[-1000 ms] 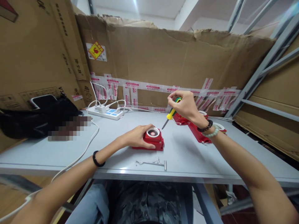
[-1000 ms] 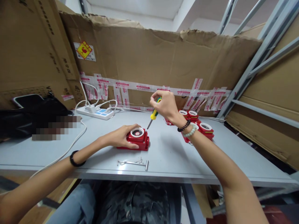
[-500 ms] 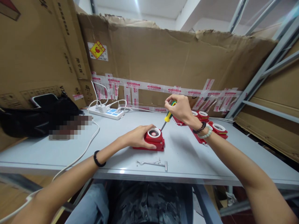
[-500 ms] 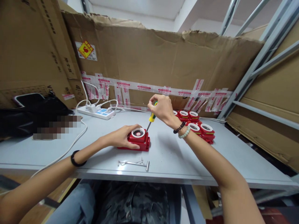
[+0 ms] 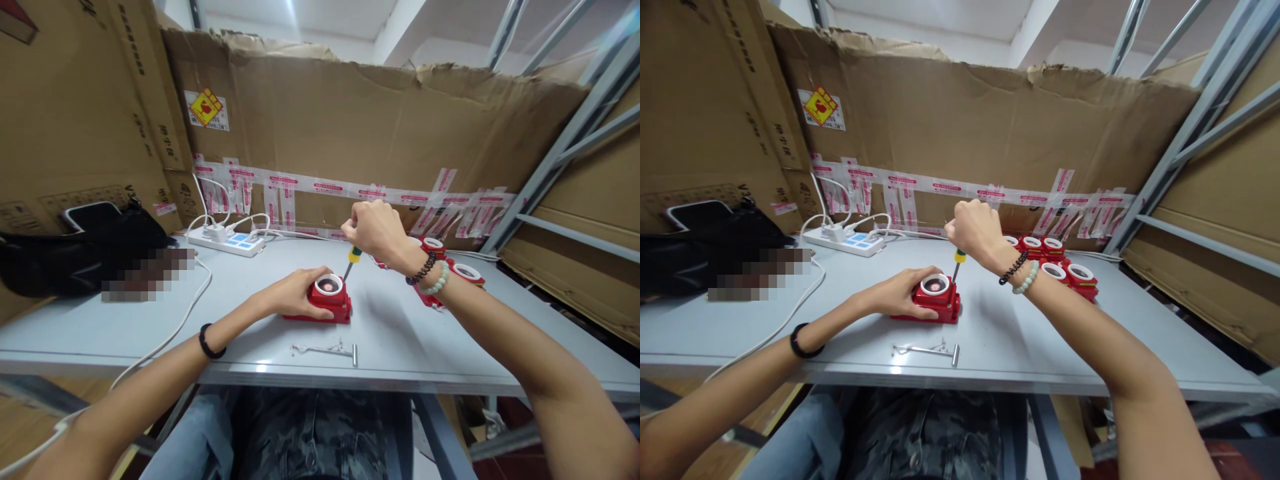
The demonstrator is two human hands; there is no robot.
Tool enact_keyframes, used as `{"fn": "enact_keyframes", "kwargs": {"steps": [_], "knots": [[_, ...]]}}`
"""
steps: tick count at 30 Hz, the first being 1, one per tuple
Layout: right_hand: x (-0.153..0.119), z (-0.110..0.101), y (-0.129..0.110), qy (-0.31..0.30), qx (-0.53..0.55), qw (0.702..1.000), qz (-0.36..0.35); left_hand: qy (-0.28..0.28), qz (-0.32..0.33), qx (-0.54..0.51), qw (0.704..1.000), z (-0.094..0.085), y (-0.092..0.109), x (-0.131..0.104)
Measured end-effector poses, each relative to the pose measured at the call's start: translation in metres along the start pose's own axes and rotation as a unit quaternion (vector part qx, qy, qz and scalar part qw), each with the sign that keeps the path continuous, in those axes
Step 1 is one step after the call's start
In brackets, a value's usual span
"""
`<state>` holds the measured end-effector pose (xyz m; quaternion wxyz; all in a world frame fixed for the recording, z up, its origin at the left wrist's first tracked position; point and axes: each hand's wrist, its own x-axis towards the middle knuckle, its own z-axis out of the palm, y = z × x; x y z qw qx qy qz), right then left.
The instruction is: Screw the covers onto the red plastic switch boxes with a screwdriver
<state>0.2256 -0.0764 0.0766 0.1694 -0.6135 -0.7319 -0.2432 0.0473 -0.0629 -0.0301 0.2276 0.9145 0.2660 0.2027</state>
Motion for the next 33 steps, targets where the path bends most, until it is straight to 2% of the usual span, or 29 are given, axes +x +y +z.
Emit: {"fn": "enact_keyframes", "kwargs": {"steps": [7,10,13,16,21,27,33], "knots": [[0.002,-0.012,-0.015,-0.047,-0.018,0.999,-0.001,0.005,0.008,0.003,1.0,0.001,-0.001,0.001],[0.002,-0.02,-0.009,-0.09,0.007,0.994,-0.056,0.001,0.006,0.004,1.0,0.001,-0.001,0.001],[0.002,-0.027,-0.001,-0.132,0.077,0.981,-0.118,-0.002,0.003,0.009,1.0,0.001,-0.002,0.001],[0.0,-0.029,0.003,-0.134,0.111,0.977,-0.123,0.001,0.005,0.013,1.0,0.001,-0.002,0.001],[-0.001,-0.026,0.004,-0.121,0.068,0.985,-0.098,-0.001,-0.004,0.006,1.0,0.001,-0.001,0.001],[0.004,-0.025,0.009,-0.141,0.172,0.967,-0.121,-0.001,0.0,0.007,1.0,0.001,-0.002,0.001],[0.001,-0.022,0.005,-0.118,0.083,0.987,-0.076,-0.002,0.003,0.012,1.0,0.001,-0.002,0.001]]}}
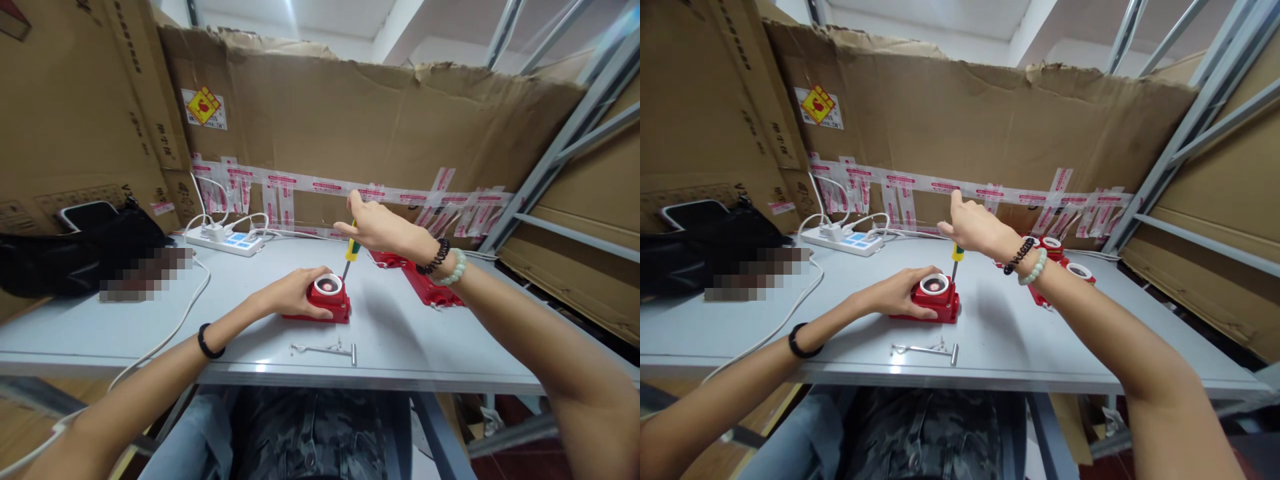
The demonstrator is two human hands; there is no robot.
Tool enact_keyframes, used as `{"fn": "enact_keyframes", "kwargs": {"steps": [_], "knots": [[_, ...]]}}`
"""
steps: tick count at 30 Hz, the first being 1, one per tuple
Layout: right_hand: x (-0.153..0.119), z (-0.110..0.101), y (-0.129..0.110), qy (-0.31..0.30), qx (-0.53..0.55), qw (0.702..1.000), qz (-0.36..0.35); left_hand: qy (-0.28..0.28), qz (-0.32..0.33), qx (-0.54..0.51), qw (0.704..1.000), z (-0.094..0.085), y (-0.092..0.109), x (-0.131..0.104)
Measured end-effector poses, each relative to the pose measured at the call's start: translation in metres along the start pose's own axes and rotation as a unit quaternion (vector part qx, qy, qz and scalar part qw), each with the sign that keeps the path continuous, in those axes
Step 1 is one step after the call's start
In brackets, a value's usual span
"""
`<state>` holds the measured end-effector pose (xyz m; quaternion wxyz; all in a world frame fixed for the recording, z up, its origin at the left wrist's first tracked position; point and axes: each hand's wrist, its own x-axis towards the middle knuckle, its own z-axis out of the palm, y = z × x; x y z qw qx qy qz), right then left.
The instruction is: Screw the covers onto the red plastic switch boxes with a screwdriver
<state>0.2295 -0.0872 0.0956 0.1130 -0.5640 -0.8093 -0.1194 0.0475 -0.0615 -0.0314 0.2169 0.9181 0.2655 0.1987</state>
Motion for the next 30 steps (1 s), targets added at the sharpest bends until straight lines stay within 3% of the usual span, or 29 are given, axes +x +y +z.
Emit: {"fn": "enact_keyframes", "kwargs": {"steps": [7,14,20,25,28,30], "knots": [[0.0,-0.002,0.003,-0.011,0.101,0.994,-0.033,0.002,0.004,0.0,1.0,0.0,0.0,0.0],[0.0,0.006,0.003,0.03,0.033,0.999,-0.009,0.0,0.0,0.0,1.0,0.0,-0.001,0.0],[0.004,0.008,0.006,0.013,0.162,0.986,-0.035,0.0,0.005,0.001,1.0,0.001,-0.002,0.0],[0.002,0.015,-0.001,0.072,0.073,0.995,-0.008,0.0,0.007,-0.001,1.0,0.001,-0.002,0.0],[0.002,0.015,-0.001,0.071,0.027,0.997,0.014,-0.001,0.009,-0.004,1.0,0.001,-0.002,0.0],[0.002,0.013,0.001,0.06,0.054,0.997,0.0,0.001,0.007,-0.001,1.0,0.001,-0.002,0.0]]}}
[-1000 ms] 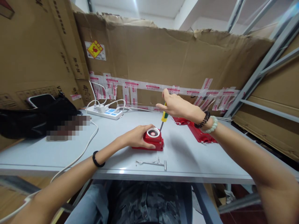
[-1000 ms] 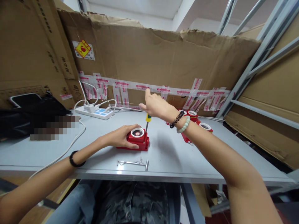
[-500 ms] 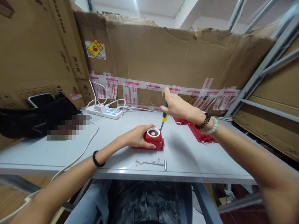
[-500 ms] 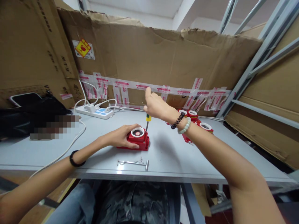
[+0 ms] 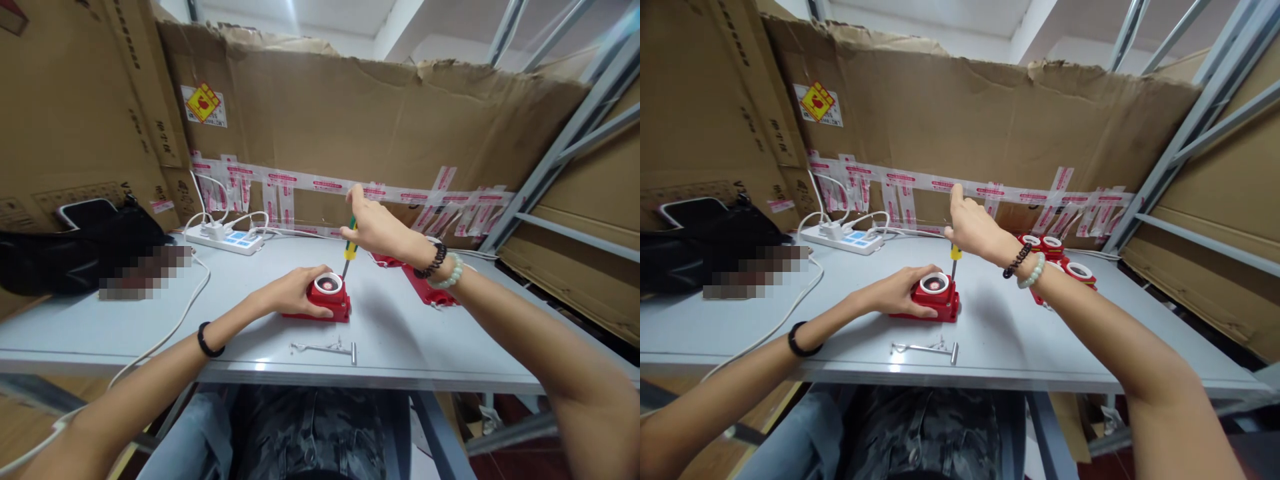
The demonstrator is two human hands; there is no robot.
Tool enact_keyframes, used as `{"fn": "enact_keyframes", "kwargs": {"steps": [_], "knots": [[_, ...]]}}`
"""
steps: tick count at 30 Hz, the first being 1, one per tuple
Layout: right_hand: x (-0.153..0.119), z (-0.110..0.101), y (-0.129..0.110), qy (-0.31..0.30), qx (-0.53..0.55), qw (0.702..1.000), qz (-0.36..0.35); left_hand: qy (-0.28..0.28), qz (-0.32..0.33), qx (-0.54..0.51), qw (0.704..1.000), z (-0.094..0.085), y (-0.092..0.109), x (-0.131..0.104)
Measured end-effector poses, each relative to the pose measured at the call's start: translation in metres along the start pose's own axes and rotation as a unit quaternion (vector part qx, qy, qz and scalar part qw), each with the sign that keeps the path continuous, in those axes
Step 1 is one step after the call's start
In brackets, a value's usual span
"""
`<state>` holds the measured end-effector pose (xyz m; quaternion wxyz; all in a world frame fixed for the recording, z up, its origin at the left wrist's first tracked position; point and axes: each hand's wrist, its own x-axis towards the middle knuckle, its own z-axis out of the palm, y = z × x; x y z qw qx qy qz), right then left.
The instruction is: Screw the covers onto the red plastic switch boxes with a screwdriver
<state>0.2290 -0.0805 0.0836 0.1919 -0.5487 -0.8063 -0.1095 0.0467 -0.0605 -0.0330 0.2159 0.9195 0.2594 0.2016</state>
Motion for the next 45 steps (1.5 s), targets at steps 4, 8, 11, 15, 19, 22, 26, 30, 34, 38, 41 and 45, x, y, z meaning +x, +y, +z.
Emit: {"fn": "enact_keyframes", "kwargs": {"steps": [4,8,11,15,19,22,26,30,34,38,41,45], "knots": [[0.002,-0.002,0.004,-0.022,0.115,0.993,-0.027,0.002,0.001,0.005,1.0,0.0,0.0,0.0],[0.0,0.001,0.004,-0.002,0.108,0.994,-0.008,0.004,0.001,0.005,1.0,0.0,0.001,0.0],[0.0,0.004,0.006,0.018,0.076,0.997,-0.009,0.0,0.001,0.001,1.0,0.0,0.001,0.0],[0.001,0.002,0.008,0.043,0.108,0.993,-0.028,0.001,0.0,-0.004,1.0,-0.001,0.001,0.0],[0.002,-0.011,0.007,0.087,0.128,0.988,-0.009,-0.002,0.006,-0.01,1.0,-0.002,0.001,-0.001],[-0.004,-0.025,0.005,0.115,0.147,0.982,-0.005,-0.001,-0.001,-0.009,1.0,0.0,0.0,0.0],[-0.026,-0.033,0.001,0.129,0.177,0.976,0.014,0.021,-0.023,0.018,0.999,0.003,-0.004,0.003],[-0.054,-0.017,-0.001,0.11,0.247,0.962,0.024,0.112,0.008,0.097,0.989,0.0,0.001,0.0],[-0.067,0.007,0.004,0.102,0.297,0.948,0.047,0.102,0.114,0.123,0.981,-0.002,0.016,-0.014],[-0.067,0.021,0.009,0.089,0.332,0.937,0.058,0.041,0.122,0.136,0.982,0.006,0.024,-0.022],[-0.066,0.027,0.009,0.083,0.35,0.931,0.057,0.012,0.131,0.149,0.98,0.013,0.023,-0.021],[-0.065,0.029,0.01,0.072,0.353,0.931,0.059,-0.014,0.144,0.152,0.978,0.016,0.023,-0.02]]}}
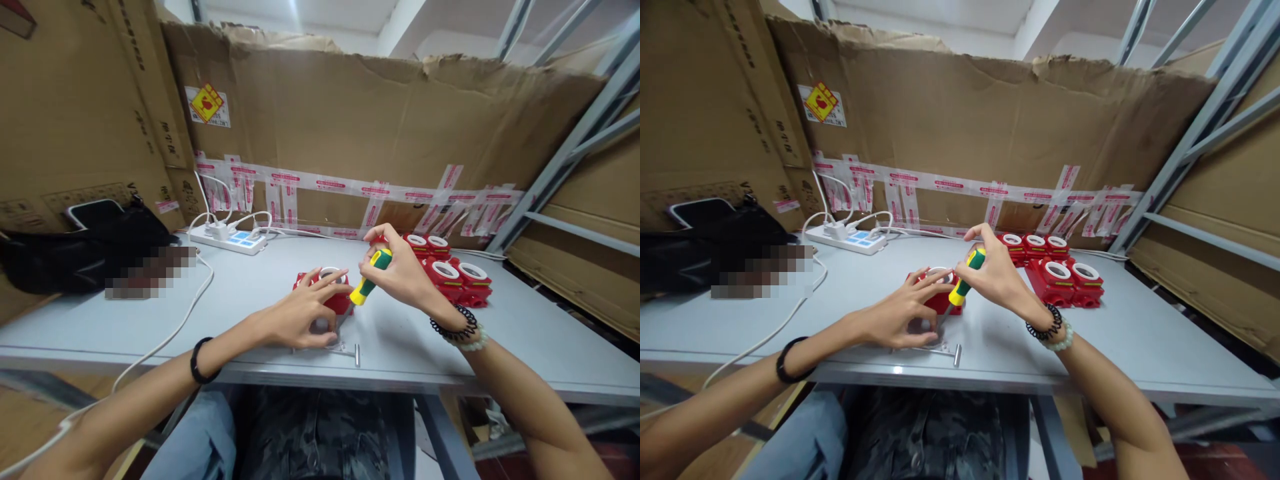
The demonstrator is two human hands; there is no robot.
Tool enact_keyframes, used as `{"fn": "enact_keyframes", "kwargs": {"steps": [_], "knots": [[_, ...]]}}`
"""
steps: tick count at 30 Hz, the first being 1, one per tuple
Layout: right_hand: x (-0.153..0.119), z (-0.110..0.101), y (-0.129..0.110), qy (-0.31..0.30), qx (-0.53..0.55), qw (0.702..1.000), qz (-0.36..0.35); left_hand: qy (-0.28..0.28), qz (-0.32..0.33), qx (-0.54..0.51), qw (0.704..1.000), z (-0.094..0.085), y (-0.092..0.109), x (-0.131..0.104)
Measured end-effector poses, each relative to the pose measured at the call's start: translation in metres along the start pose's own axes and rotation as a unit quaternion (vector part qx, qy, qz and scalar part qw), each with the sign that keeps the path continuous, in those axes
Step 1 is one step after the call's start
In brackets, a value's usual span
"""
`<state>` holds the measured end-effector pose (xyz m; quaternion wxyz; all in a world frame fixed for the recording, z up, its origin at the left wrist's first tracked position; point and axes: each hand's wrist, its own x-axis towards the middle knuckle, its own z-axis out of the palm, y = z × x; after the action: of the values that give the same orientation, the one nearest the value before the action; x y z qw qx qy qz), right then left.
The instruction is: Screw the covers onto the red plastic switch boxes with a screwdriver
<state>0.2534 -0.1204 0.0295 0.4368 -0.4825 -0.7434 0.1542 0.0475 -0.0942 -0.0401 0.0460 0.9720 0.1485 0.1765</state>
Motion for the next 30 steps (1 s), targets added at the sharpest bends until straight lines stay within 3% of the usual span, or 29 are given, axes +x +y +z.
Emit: {"fn": "enact_keyframes", "kwargs": {"steps": [4,9,14,17,20,30], "knots": [[0.005,-0.007,0.003,0.033,0.019,0.999,0.0,-0.006,0.003,-0.018,1.0,-0.004,0.003,0.0],[0.014,-0.02,0.015,0.12,0.046,0.992,-0.013,0.05,-0.05,-0.04,0.997,-0.014,-0.008,-0.004],[0.019,-0.023,0.025,0.211,0.051,0.976,-0.016,0.003,-0.106,-0.054,0.993,-0.014,-0.026,-0.008],[0.018,-0.018,0.025,0.241,0.016,0.969,-0.053,0.029,-0.122,-0.058,0.99,-0.008,-0.029,-0.005],[0.016,-0.014,0.023,0.241,-0.018,0.967,-0.077,0.056,-0.131,-0.084,0.986,-0.002,-0.028,-0.001],[0.016,-0.015,0.026,0.21,-0.061,0.973,-0.068,0.062,-0.107,-0.148,0.981,0.0,-0.026,0.0]]}}
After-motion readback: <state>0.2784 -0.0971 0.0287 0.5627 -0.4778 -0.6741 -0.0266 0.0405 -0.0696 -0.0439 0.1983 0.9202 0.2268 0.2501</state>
